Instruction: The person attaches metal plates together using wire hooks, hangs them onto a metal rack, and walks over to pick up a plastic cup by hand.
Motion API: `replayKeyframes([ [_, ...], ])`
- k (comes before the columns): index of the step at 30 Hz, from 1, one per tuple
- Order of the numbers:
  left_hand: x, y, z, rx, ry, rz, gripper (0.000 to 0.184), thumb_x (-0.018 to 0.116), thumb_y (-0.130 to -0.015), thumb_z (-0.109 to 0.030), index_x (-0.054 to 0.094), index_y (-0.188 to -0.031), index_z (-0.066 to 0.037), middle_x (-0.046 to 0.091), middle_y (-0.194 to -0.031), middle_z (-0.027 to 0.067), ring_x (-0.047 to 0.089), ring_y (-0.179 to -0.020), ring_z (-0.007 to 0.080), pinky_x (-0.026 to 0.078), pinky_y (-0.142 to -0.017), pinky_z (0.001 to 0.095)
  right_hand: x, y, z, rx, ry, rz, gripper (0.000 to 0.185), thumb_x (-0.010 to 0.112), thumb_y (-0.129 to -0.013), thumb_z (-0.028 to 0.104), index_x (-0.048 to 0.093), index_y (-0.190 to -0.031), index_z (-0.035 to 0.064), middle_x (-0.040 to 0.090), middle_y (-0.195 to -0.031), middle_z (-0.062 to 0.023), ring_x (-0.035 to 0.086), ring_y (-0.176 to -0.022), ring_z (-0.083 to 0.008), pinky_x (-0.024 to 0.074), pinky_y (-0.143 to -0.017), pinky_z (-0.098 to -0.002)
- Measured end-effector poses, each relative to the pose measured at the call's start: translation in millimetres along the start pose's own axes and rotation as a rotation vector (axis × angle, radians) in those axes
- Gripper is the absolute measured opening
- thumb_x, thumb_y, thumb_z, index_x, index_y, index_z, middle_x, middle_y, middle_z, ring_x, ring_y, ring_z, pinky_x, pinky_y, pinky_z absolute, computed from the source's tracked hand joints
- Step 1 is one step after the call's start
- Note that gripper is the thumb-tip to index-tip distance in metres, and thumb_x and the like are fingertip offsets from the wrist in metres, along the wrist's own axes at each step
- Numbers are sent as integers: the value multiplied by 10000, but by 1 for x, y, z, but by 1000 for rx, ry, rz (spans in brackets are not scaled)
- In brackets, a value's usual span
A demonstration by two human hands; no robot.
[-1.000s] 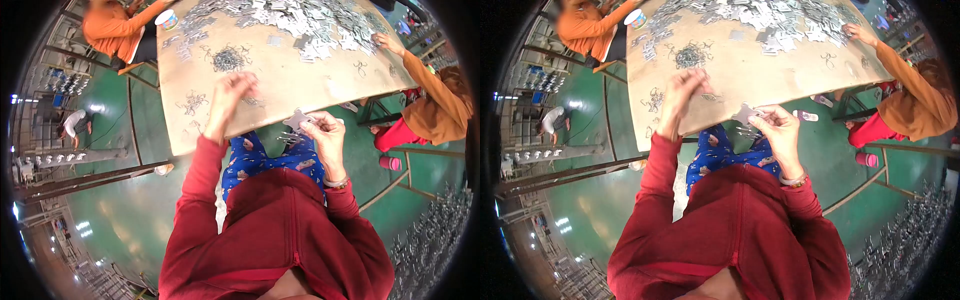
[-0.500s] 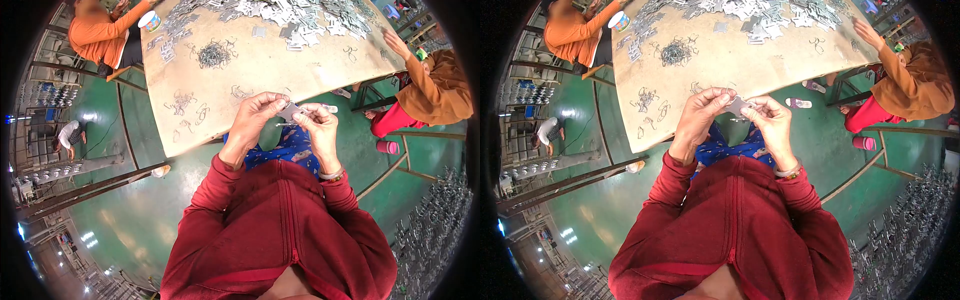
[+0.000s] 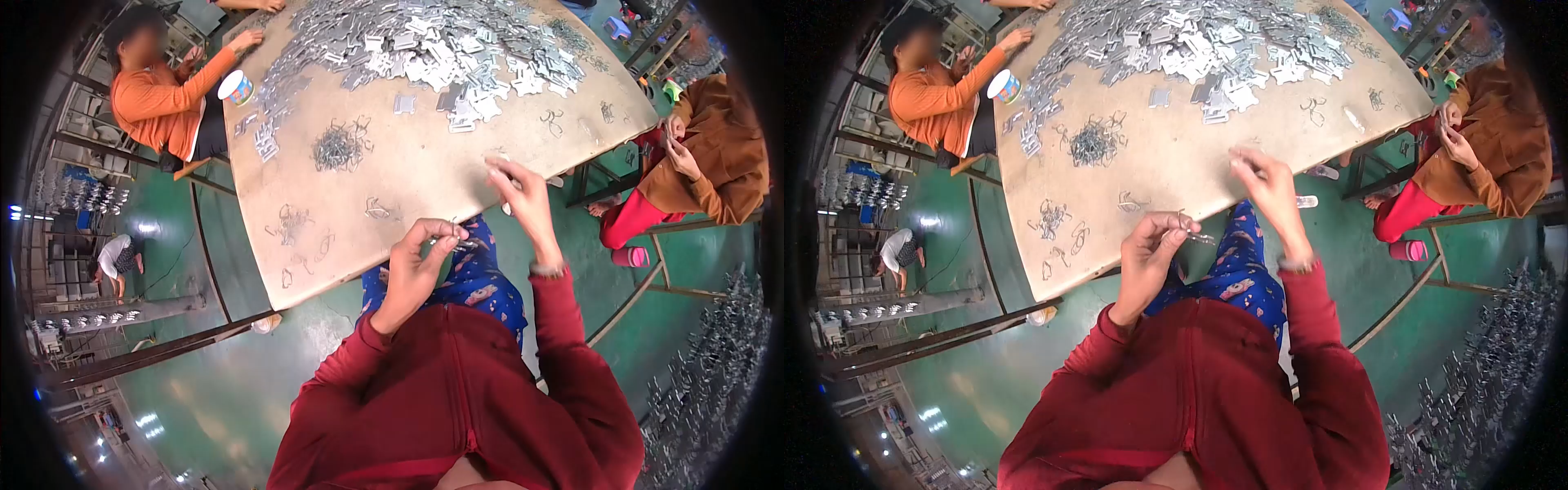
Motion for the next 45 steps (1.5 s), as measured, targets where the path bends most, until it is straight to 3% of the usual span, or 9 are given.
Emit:
replayKeyframes([
  [2, 1, 1, 0, -13, -2, 5, 68, 524, -889, -13, 519, -954, 6, 609, -951, 97, 575, -914, 153, 446, -854, 289, 6, -42, -13, -491, 709, -218, 352, 569, -766, 27, 582, -1117, 36, 600, -915, -91, 553, -839, -229, 462, -731, -336],
  [7, -2, 6, 3, 72, -133, 21, 67, 526, -887, -20, 527, -952, -2, 604, -965, 100, 571, -905, 138, 501, -619, 206, 49, -108, -33, -696, 1039, 56, 502, 554, -660, -51, 518, -1157, 12, 522, -1046, -153, 512, -946, -328, 448, -827, -388],
  [10, -3, 11, 1, -57, -93, -7, 63, 525, -886, -13, 532, -947, -1, 612, -947, 92, 576, -896, 138, 484, -721, 235, 54, -128, -37, -716, 1101, 107, 510, 500, -688, -79, 486, -1191, 6, 516, -999, -191, 535, -962, -350, 475, -793, -401],
  [14, -6, 10, 4, -6, -78, -22, 71, 533, -878, 0, 539, -948, 7, 614, -938, 85, 579, -906, 144, 446, -849, 272, 32, -125, -29, -596, 690, -33, 485, 473, -769, -69, 398, -1247, -33, 568, -930, -182, 614, -844, -369, 525, -738, -381],
  [17, -8, 8, 8, 11, -84, -20, 84, 531, -871, 15, 541, -955, 14, 614, -933, 85, 582, -924, 146, 450, -846, 274, 32, -71, -16, 43, -485, 152, 433, 477, -821, -29, 392, -1245, -16, 585, -909, -147, 630, -839, -314, 553, -703, -364],
  [22, -5, 1, 21, 17, -126, 20, 70, 555, -863, -23, 558, -924, 13, 636, -887, 83, 602, -872, 140, 464, -801, 272, 51, 14, -6, 274, -824, 327, 362, 532, -822, -38, 460, -1173, 11, 596, -884, -89, 628, -810, -219, 540, -715, -348],
  [38, -1, 11, 41, 41, -199, 17, 84, 618, -818, -74, 606, -871, -10, 636, -877, 97, 616, -848, 178, 471, -766, 283, 37, 53, 20, 100, -668, 24, 304, 641, -749, -37, 571, -1044, -12, 633, -762, -46, 577, -705, -85, 436, -667, -217],
  [42, -21, 15, 48, 0, -237, -85, 295, 670, -791, -173, 587, -1037, -33, 596, -1031, 139, 603, -883, 256, 466, -774, 327, 33, 66, 35, -10, -481, -5, 273, 656, -744, -51, 592, -1006, -11, 630, -760, -33, 576, -723, -82, 449, -684, -202],
  [45, -69, -13, 25, 231, -688, -243, 268, 619, -816, -111, 601, -1056, 7, 656, -931, 118, 616, -811, 179, 473, -741, 297, 31, 71, 40, -58, -435, -26, 256, 666, -742, -56, 604, -985, -5, 630, -762, -20, 568, -732, -67, 445, -688, -197],
])
Point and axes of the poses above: each hand's wrist, its own y-axis away from the middle knuckle, its own x-axis out of the palm, z = x × y, the point moved 5 cm from there along -y, towards the middle knuckle
